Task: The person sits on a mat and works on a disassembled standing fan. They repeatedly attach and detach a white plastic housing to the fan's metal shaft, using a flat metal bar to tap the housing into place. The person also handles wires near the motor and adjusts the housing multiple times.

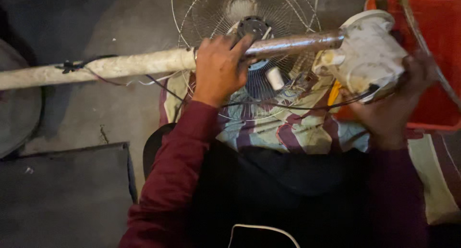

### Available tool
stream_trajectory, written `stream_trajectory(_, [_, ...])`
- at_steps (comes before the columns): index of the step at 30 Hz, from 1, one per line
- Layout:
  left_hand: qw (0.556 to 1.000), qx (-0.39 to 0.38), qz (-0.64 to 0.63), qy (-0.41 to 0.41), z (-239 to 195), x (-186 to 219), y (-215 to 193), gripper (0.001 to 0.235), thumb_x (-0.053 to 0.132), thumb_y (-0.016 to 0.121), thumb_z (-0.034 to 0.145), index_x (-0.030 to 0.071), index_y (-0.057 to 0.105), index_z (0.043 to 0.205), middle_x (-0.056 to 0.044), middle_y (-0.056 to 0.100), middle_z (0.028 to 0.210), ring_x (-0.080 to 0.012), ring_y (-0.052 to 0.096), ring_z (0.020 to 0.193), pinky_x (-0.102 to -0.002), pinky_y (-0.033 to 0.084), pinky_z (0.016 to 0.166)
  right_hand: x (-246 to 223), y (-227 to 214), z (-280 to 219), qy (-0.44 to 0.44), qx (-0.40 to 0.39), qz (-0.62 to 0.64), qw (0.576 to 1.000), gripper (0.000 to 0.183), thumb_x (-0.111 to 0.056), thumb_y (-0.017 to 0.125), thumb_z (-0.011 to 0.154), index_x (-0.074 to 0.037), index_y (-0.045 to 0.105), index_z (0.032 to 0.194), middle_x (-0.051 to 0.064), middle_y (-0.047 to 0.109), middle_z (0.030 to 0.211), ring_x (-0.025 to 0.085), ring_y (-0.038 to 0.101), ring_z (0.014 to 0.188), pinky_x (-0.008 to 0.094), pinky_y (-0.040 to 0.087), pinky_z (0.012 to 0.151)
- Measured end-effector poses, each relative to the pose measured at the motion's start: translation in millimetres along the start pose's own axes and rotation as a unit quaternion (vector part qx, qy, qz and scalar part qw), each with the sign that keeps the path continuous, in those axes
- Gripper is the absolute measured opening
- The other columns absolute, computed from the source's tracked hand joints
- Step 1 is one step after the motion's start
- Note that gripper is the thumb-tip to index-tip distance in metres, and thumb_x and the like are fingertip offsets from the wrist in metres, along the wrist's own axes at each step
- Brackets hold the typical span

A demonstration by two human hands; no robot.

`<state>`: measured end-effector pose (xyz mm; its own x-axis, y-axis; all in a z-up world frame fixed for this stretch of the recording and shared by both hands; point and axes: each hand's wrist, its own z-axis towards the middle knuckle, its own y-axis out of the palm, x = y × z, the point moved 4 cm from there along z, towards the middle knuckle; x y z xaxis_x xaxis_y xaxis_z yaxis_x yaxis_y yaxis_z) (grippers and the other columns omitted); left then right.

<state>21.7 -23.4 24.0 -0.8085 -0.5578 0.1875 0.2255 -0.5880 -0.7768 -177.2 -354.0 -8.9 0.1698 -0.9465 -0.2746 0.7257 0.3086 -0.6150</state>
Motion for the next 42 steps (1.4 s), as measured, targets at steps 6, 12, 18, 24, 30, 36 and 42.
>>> stream_trajectory(6, [1.0, 0.002, -0.01, 0.001, -9, 10, -3, 0.049, 0.025, 0.081, 0.088, 0.014, 0.066, 0.133, -0.012, 0.067, 0.099, -0.0281, 0.063, 0.088, -0.046, 0.042, 0.075, -19, 11, -23, 0.017, 0.014, -0.026, 0.999, 0.106, -0.029, 0.098, 0.09, -0.021, 0.02, 0.161, 0.014, 0.021, 0.16, 0.035, 0.032, 0.153, 0.05, 0.043, 0.123])
stream_trajectory(12, [0.998, 0.038, -0.033, 0.031, -23, 24, -11, 0.048, 0.025, 0.08, 0.088, 0.015, 0.066, 0.132, -0.009, 0.068, 0.105, -0.0292, 0.064, 0.095, -0.047, 0.042, 0.079, -20, 16, -38, 0.089, 0.005, 0.001, 0.996, 0.099, -0.025, 0.095, 0.091, -0.018, 0.025, 0.16, 0.015, 0.021, 0.162, 0.038, 0.035, 0.155, 0.046, 0.04, 0.124])
stream_trajectory(18, [0.998, 0.025, -0.047, 0.017, -35, 37, -13, 0.046, 0.026, 0.08, 0.084, 0.016, 0.067, 0.128, -0.009, 0.068, 0.104, -0.0298, 0.063, 0.098, -0.046, 0.041, 0.079, -22, 30, -43, 0.112, 0.003, -0.032, 0.993, 0.102, -0.022, 0.101, 0.09, -0.014, 0.026, 0.158, 0.016, 0.017, 0.164, 0.04, 0.03, 0.154, 0.052, 0.039, 0.131])
stream_trajectory(24, [0.996, 0.07, -0.047, 0.022, -40, 42, -13, 0.049, 0.024, 0.081, 0.083, 0.015, 0.065, 0.129, -0.009, 0.066, 0.107, -0.0295, 0.061, 0.099, -0.046, 0.041, 0.081, 6, 42, -45, 0.117, 0.029, 0.075, 0.99, 0.11, -0.023, 0.099, 0.087, -0.019, 0.019, 0.164, 0.018, 0.013, 0.166, 0.037, 0.03, 0.16, 0.049, 0.034, 0.127])
stream_trajectory(30, [0.998, 0.058, -0.009, 0.016, -37, 36, -6, 0.055, 0.008, 0.075, 0.081, 0.015, 0.064, 0.135, -0.01, 0.065, 0.108, -0.0291, 0.06, 0.099, -0.045, 0.042, 0.084, 18, 46, -32, 0.078, 0.038, 0.027, 0.996, 0.112, -0.027, 0.092, 0.089, -0.024, 0.013, 0.168, 0.016, 0.013, 0.168, 0.038, 0.025, 0.159, 0.049, 0.035, 0.128])
stream_trajectory(36, [0.996, 0.084, -0.006, 0.021, -30, 22, 5, 0.057, 0.012, 0.076, 0.083, 0.017, 0.064, 0.138, -0.01, 0.065, 0.107, -0.0306, 0.059, 0.098, -0.047, 0.041, 0.084, 9, 28, -9, 0.016, 0.035, -0.044, 0.998, 0.111, -0.043, 0.094, 0.09, -0.029, 0.018, 0.169, 0.017, 0.019, 0.162, 0.038, 0.029, 0.155, 0.055, 0.041, 0.128])
stream_trajectory(42, [0.996, 0.084, -0.008, 0.016, -29, 15, 12, 0.051, 0.017, 0.078, 0.086, 0.018, 0.064, 0.135, -0.008, 0.067, 0.111, -0.0302, 0.061, 0.1, -0.048, 0.04, 0.086, 5, 32, -10, 0.011, 0.044, -0.083, 0.996, 0.106, -0.042, 0.084, 0.094, -0.031, 0.011, 0.17, 0.014, 0.015, 0.168, 0.036, 0.026, 0.16, 0.051, 0.035, 0.127])
